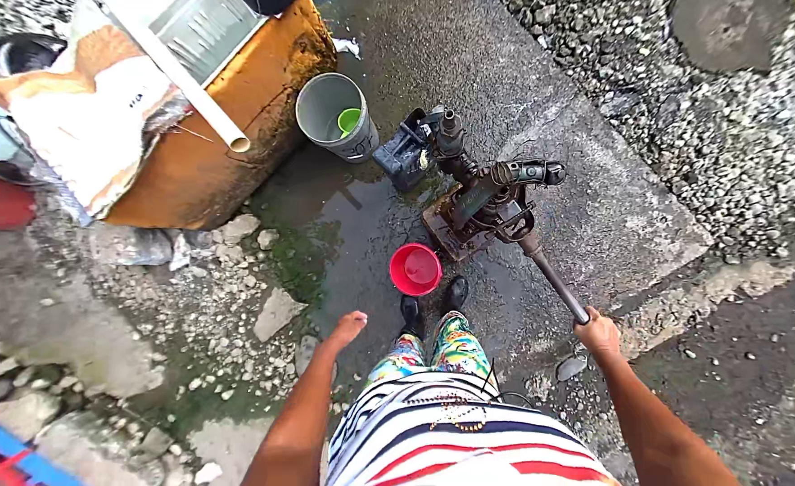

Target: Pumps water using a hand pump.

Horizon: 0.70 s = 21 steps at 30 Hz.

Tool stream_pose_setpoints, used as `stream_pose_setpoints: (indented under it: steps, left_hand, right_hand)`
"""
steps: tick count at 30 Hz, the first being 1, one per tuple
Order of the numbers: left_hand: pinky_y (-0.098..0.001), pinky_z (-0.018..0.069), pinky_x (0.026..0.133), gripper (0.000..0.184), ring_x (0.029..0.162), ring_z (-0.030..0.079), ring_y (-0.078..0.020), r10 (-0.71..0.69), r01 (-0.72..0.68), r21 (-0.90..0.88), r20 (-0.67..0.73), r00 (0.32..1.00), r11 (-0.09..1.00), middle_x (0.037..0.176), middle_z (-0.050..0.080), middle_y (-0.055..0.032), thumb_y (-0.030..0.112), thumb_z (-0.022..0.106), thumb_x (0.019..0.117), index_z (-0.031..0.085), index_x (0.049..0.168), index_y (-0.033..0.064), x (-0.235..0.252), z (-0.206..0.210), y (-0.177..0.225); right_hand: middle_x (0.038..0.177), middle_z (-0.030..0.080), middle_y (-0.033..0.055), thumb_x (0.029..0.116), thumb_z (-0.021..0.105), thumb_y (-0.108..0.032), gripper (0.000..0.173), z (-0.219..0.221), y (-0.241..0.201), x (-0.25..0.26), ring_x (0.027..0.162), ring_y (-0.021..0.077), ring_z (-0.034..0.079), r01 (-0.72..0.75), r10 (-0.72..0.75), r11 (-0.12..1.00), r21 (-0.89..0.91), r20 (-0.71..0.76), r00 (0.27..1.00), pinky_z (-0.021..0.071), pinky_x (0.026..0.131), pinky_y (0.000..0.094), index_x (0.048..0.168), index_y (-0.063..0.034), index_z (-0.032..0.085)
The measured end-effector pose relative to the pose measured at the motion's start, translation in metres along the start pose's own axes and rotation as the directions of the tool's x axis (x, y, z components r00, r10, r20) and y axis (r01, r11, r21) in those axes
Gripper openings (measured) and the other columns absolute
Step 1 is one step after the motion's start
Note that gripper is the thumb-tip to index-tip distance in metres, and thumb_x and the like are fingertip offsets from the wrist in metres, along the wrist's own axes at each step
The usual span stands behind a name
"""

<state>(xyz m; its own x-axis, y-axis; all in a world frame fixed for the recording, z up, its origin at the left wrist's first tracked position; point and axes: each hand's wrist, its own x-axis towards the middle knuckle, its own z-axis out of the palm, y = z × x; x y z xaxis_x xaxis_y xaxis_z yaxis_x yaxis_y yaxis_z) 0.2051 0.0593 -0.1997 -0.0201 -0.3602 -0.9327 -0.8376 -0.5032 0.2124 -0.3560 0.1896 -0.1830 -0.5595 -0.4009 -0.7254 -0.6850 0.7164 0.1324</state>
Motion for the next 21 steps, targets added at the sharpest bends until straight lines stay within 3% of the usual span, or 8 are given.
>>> stream_pose_setpoints:
  steps: [4, 7, 11, 13, 16, 21]
  left_hand:
    - [-0.0467, 0.0445, 0.111, 0.037, 0.127, 0.06, -0.0333, 0.034, -0.035, 0.031, 0.028, 0.999, 0.999, 0.137, 0.061, -0.0238, 0.017, 0.048, 0.1098, 0.055, 0.142, 0.0002, -0.001, 0.013, 0.018]
    - [-0.0469, 0.0445, 0.111, 0.037, 0.127, 0.061, -0.0326, 0.066, -0.069, 0.048, 0.052, 0.996, 0.996, 0.136, 0.062, -0.0236, 0.017, 0.048, 0.1095, 0.055, 0.142, -0.0003, 0.001, 0.017, 0.022]
    - [-0.0462, 0.045, 0.11, 0.036, 0.125, 0.061, -0.0316, 0.069, -0.072, 0.053, 0.056, 0.996, 0.996, 0.136, 0.062, -0.0228, 0.017, 0.048, 0.1096, 0.056, 0.14, 0.0, 0.01, 0.013, 0.018]
    - [-0.0476, 0.0447, 0.11, 0.036, 0.125, 0.061, -0.0332, 0.075, -0.078, 0.053, 0.054, 0.996, 0.996, 0.136, 0.061, -0.0237, 0.017, 0.048, 0.1094, 0.057, 0.139, -0.0007, 0.017, 0.009, 0.015]
    - [-0.0493, 0.0441, 0.11, 0.036, 0.127, 0.06, -0.0351, 0.077, -0.08, 0.05, 0.059, 0.995, 0.996, 0.138, 0.06, -0.0244, 0.017, 0.049, 0.1089, 0.058, 0.139, -0.0013, 0.027, 0.003, 0.009]
    - [-0.0472, 0.0458, 0.108, 0.036, 0.124, 0.061, -0.0337, 0.075, -0.076, 0.024, 0.063, 0.995, 0.997, 0.137, 0.06, -0.0238, 0.017, 0.049, 0.1091, 0.057, 0.139, -0.0005, 0.04, -0.004, 0.006]
  right_hand:
    - [0.127, 0.068, 0.0232, 0.0944, 0.065, -0.027, 0.04, 0.03, -0.019, 0.046, 0.123, 0.0404, 0.064, -0.089, 0.082, 0.99, 0.106, 0.071, 0.994, 0.0492, 0.098, 0.0626, 0.131, -0.0099, 0.067]
    - [0.131, 0.064, 0.0284, 0.0959, 0.067, -0.015, 0.041, 0.046, -0.035, 0.055, 0.124, 0.0423, 0.062, -0.122, 0.064, 0.955, 0.271, 0.215, 0.975, 0.0486, 0.103, 0.0604, 0.133, 0.0008, 0.061]
    - [0.111, 0.07, 0.0263, 0.0962, 0.069, -0.014, 0.035, 0.077, -0.036, 0.013, 0.096, 0.0368, 0.071, -0.068, -0.049, 0.93, 0.361, 0.304, 0.951, 0.0557, 0.09, 0.0532, 0.126, 0.0051, 0.063]
    - [0.111, 0.069, 0.0274, 0.0973, 0.069, -0.017, 0.042, 0.059, -0.029, -0.034, 0.094, 0.0393, 0.072, -0.037, -0.053, 0.943, 0.33, 0.259, 0.964, 0.0566, 0.088, 0.0565, 0.132, 0.0037, 0.057]
    - [0.11, 0.07, 0.0277, 0.0991, 0.069, -0.029, 0.05, -0.003, -0.018, -0.103, 0.095, 0.0416, 0.072, -0.041, -0.001, 0.976, 0.214, 0.19, 0.982, 0.0564, 0.087, 0.0601, 0.135, 0.0022, 0.056]
    - [0.118, 0.069, 0.0274, 0.0999, 0.067, -0.038, 0.053, -0.112, -0.056, -0.197, 0.116, 0.0454, 0.066, -0.062, 0.065, 0.995, -0.083, 0.037, 0.997, 0.0498, 0.097, 0.0638, 0.137, -0.0012, 0.056]
